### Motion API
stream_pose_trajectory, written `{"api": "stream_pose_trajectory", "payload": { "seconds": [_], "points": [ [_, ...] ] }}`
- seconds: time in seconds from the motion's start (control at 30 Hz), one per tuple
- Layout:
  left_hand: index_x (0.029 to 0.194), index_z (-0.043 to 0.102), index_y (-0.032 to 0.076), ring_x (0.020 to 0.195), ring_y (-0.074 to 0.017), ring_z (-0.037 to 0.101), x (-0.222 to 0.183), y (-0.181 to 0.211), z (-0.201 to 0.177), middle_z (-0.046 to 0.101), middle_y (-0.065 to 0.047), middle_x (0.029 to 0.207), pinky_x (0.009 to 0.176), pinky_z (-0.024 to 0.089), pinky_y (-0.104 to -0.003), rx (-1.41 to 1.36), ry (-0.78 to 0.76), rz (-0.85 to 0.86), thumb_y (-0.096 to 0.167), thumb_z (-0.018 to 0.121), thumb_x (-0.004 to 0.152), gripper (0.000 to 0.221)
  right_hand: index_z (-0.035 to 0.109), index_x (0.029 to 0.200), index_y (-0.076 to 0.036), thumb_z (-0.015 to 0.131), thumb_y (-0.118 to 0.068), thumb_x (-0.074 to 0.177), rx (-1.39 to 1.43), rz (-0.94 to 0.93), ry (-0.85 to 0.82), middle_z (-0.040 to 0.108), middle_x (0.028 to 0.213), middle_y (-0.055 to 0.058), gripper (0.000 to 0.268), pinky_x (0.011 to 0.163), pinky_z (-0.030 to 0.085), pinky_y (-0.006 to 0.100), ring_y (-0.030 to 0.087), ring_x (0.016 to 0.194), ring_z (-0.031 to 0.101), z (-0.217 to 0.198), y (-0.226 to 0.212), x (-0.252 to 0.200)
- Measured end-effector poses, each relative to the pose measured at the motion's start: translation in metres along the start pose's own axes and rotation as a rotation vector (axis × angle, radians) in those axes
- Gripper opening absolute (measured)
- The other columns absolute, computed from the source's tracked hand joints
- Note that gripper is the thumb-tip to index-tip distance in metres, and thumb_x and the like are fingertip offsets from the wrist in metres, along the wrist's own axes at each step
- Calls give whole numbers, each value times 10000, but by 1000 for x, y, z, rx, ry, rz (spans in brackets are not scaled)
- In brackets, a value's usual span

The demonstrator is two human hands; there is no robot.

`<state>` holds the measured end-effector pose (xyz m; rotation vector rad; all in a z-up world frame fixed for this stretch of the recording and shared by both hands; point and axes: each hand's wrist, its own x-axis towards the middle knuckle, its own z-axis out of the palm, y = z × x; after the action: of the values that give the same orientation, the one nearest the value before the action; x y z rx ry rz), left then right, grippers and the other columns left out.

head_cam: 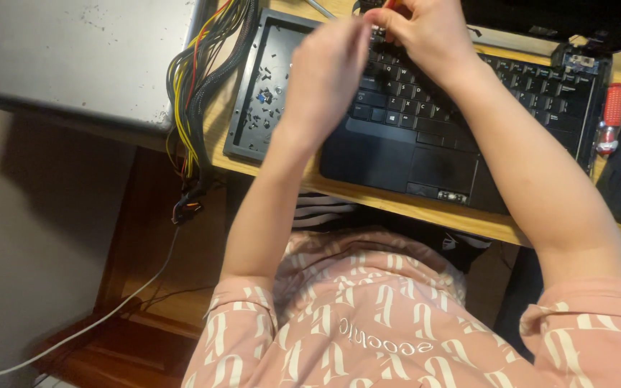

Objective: Repair a laptop by installing internal components and a keyboard.

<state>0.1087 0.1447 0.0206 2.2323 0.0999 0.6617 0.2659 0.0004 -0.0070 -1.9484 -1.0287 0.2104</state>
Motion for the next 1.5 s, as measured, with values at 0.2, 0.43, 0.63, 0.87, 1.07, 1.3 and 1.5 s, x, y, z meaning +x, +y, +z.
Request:
{"api": "stream_pose_trajectory", "payload": {
  "seconds": [0.2,0.43,0.63,0.87,1.07,1.3,1.5],
  "points": [
    [1028,686,52,788,-240,755,43,-15,34,754,-80,892,723,596,-347,-189,205,153,231,818,895,259,697,1018,27,615,57,988,-125,-178,26,687,825,80,93,675,547,265,130,760,687,-1,19,-3],
    [1007,703,30,796,-274,744,50,-26,46,746,-114,879,720,580,-373,-199,243,148,194,790,908,210,685,1064,28,684,41,1029,-3,-260,8,716,953,99,37,740,583,278,155,845,710,-8,-4,-3],
    [1028,702,19,791,-293,724,48,-25,44,727,-138,865,715,564,-391,-240,192,187,135,679,991,123,726,1206,-33,657,-23,1031,151,32,-110,717,951,15,189,727,509,272,111,811,625,-20,-5,-5],
    [954,733,35,741,-231,766,51,-22,43,769,-110,833,672,582,-354,-251,178,122,179,768,909,154,684,1134,16,695,16,981,74,-136,-31,717,1014,39,153,815,534,271,114,925,652,-9,9,1],
    [978,725,23,836,-292,762,46,-27,49,770,-125,886,746,580,-384,-252,238,128,106,693,946,95,701,1171,-31,660,-46,1013,217,40,-132,699,983,0,164,745,498,249,88,830,590,-22,-9,-2],
    [970,719,16,813,-334,750,48,-22,47,756,-144,869,720,577,-408,-222,207,98,132,713,940,121,725,1124,-17,705,-36,1001,169,86,-128,712,976,43,126,739,497,281,110,817,601,-19,0,0],
    [944,739,34,732,-338,735,48,-23,48,748,-145,805,666,558,-422,-134,298,91,190,727,910,160,718,1167,-11,701,-21,1024,145,-83,-65,762,1078,50,144,900,567,309,153,991,718,-8,1,2]
  ]
}}
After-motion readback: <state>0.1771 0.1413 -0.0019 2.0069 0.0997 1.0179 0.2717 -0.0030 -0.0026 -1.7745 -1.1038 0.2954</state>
